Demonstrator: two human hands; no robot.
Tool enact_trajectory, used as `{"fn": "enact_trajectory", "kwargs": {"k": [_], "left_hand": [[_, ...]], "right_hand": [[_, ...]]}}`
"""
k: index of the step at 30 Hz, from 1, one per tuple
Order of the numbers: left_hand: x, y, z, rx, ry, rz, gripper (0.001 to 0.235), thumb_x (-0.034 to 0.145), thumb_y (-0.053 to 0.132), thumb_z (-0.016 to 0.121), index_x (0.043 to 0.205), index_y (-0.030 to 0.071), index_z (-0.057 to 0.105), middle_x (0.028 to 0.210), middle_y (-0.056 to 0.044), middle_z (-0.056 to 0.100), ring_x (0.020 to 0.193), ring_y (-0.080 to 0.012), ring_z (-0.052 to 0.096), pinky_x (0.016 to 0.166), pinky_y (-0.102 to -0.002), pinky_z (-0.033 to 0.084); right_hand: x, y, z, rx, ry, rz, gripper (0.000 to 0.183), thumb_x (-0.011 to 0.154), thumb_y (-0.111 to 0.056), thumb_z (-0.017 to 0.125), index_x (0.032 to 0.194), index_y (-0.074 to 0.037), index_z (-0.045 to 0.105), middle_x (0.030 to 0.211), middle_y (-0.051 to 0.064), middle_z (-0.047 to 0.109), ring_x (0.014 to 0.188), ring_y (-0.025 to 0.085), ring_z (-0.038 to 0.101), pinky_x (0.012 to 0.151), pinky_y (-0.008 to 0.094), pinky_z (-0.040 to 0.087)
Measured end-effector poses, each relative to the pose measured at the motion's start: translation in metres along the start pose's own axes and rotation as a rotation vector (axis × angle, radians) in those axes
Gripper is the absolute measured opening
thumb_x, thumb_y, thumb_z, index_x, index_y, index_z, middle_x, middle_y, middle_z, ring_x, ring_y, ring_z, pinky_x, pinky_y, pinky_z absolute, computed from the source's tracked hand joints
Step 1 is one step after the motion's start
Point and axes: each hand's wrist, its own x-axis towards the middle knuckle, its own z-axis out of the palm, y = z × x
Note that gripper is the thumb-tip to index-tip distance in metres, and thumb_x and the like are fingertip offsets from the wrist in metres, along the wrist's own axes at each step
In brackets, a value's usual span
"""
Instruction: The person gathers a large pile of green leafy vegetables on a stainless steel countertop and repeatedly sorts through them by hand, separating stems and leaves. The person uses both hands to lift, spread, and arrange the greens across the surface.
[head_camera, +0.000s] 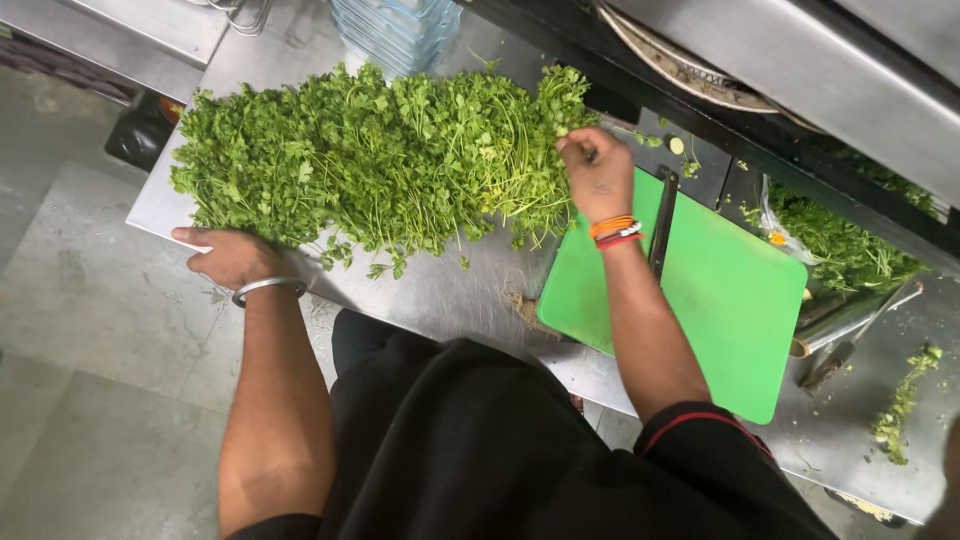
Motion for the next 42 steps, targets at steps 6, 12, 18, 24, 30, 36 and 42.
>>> {"fn": "enact_trajectory", "kwargs": {"k": [6, 12, 18, 24, 30, 36, 42], "left_hand": [[0.003, -0.001, 0.002, 0.001, 0.064, 0.006, 0.088, 0.094, 0.072, 0.031, 0.127, -0.005, 0.057, 0.117, -0.031, 0.069, 0.106, -0.0453, 0.069, 0.093, -0.048, 0.056], [-0.004, 0.005, -0.003, 0.038, 0.057, -0.018, 0.093, 0.092, 0.077, 0.032, 0.126, -0.005, 0.06, 0.116, -0.031, 0.07, 0.106, -0.0449, 0.07, 0.095, -0.049, 0.055], [-0.021, 0.017, -0.014, 0.043, 0.004, -0.025, 0.091, 0.091, 0.076, 0.03, 0.125, -0.005, 0.055, 0.114, -0.028, 0.07, 0.103, -0.0425, 0.07, 0.092, -0.051, 0.053], [-0.029, 0.027, -0.021, 0.035, -0.018, -0.019, 0.088, 0.093, 0.075, 0.029, 0.126, -0.003, 0.053, 0.114, -0.029, 0.069, 0.103, -0.0428, 0.069, 0.093, -0.051, 0.053], [-0.034, 0.03, -0.023, 0.031, -0.052, -0.047, 0.087, 0.092, 0.074, 0.028, 0.126, -0.003, 0.051, 0.114, -0.028, 0.069, 0.103, -0.0421, 0.071, 0.091, -0.052, 0.055], [-0.03, 0.026, -0.022, 0.044, -0.043, -0.023, 0.088, 0.093, 0.076, 0.03, 0.126, -0.003, 0.052, 0.118, -0.029, 0.067, 0.106, -0.0425, 0.069, 0.094, -0.051, 0.053], [-0.026, 0.02, -0.017, 0.025, -0.025, -0.014, 0.088, 0.093, 0.075, 0.032, 0.124, -0.005, 0.054, 0.116, -0.029, 0.068, 0.104, -0.0414, 0.07, 0.093, -0.05, 0.053]], "right_hand": [[0.007, -0.003, -0.05, 0.368, -0.112, 0.249, 0.007, 0.098, -0.006, 0.07, 0.103, -0.009, 0.074, 0.089, 0.0, 0.073, 0.063, 0.005, 0.06, 0.054, 0.019, 0.045], [0.03, 0.046, -0.136, 0.281, -0.177, 0.338, 0.011, 0.098, -0.002, 0.071, 0.107, -0.007, 0.072, 0.095, 0.004, 0.072, 0.074, 0.011, 0.064, 0.062, 0.021, 0.049], [-0.002, 0.052, -0.073, -0.236, 0.143, -0.182, 0.023, 0.092, 0.009, 0.07, 0.112, -0.002, 0.07, 0.102, 0.009, 0.073, 0.085, 0.017, 0.069, 0.068, 0.024, 0.052], [-0.031, -0.015, 0.034, -0.236, -0.159, -0.217, 0.008, 0.094, -0.003, 0.073, 0.102, -0.006, 0.074, 0.098, 0.009, 0.069, 0.082, 0.024, 0.07, 0.07, 0.036, 0.057], [-0.012, -0.043, 0.062, -0.422, -0.137, -0.228, 0.015, 0.091, -0.008, 0.073, 0.105, -0.005, 0.075, 0.099, 0.013, 0.067, 0.078, 0.03, 0.067, 0.069, 0.041, 0.054], [-0.001, -0.016, 0.052, -0.081, -0.054, -0.117, 0.009, 0.093, -0.005, 0.072, 0.102, -0.003, 0.073, 0.101, 0.01, 0.069, 0.076, 0.022, 0.068, 0.065, 0.033, 0.054], [0.013, 0.009, 0.03, 0.645, -0.209, 0.402, 0.004, 0.101, -0.002, 0.055, 0.099, -0.003, 0.059, 0.106, 0.019, 0.072, 0.092, 0.028, 0.075, 0.081, 0.038, 0.064]]}}
